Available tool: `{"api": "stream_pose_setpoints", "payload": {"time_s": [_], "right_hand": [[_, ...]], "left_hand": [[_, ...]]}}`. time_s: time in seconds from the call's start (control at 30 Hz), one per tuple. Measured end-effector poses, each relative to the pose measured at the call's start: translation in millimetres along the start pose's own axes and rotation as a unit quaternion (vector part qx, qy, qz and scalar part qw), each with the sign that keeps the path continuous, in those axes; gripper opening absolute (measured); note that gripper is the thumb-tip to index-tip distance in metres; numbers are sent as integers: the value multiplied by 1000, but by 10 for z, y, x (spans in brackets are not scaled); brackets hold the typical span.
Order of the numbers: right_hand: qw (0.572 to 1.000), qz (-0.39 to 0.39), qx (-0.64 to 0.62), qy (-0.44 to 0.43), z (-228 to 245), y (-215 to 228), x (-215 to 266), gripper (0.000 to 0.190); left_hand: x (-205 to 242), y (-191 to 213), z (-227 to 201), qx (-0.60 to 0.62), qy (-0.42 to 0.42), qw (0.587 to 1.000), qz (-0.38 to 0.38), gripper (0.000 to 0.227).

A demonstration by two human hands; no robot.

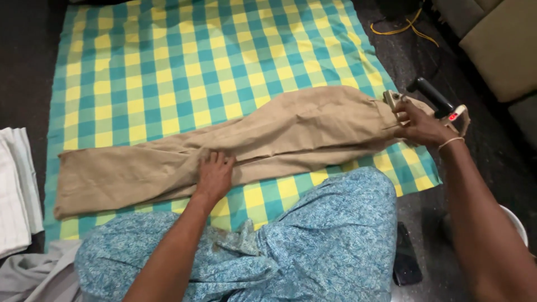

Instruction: Ironing a pair of tan pants while sitting on the floor.

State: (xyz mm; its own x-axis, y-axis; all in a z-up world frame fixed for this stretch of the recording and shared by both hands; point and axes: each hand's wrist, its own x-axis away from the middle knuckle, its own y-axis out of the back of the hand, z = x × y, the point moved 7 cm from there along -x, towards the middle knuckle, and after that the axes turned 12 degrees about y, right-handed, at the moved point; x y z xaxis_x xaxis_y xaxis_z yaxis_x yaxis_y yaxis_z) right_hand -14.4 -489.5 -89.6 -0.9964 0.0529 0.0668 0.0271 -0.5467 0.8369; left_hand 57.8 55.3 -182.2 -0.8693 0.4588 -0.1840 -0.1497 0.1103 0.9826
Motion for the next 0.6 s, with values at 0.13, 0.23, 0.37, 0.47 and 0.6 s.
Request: {"api": "stream_pose_setpoints", "payload": {"time_s": [0.13, 0.23, 0.37, 0.47, 0.6], "right_hand": [[997, 21, 43, -67, 44, -126, 134, 68], [993, 9, 76, -95, 269, -181, 207, 69], [991, 3, 55, -118, 76, -282, 129, 61], [991, -36, -39, -125, 284, -154, 92, 43], [981, -136, -94, -106, 54, 9, -148, 18]], "left_hand": [[-31, -186, 93, -5, 31, 999, 6, 39], [-49, -234, 112, -11, 41, 999, 26, 34], [-77, -85, 137, 14, 56, 998, 24, 38], [-106, 122, 238, 92, 69, 992, -58, 51], [-180, 120, 470, 103, 141, 982, -65, 23]]}}
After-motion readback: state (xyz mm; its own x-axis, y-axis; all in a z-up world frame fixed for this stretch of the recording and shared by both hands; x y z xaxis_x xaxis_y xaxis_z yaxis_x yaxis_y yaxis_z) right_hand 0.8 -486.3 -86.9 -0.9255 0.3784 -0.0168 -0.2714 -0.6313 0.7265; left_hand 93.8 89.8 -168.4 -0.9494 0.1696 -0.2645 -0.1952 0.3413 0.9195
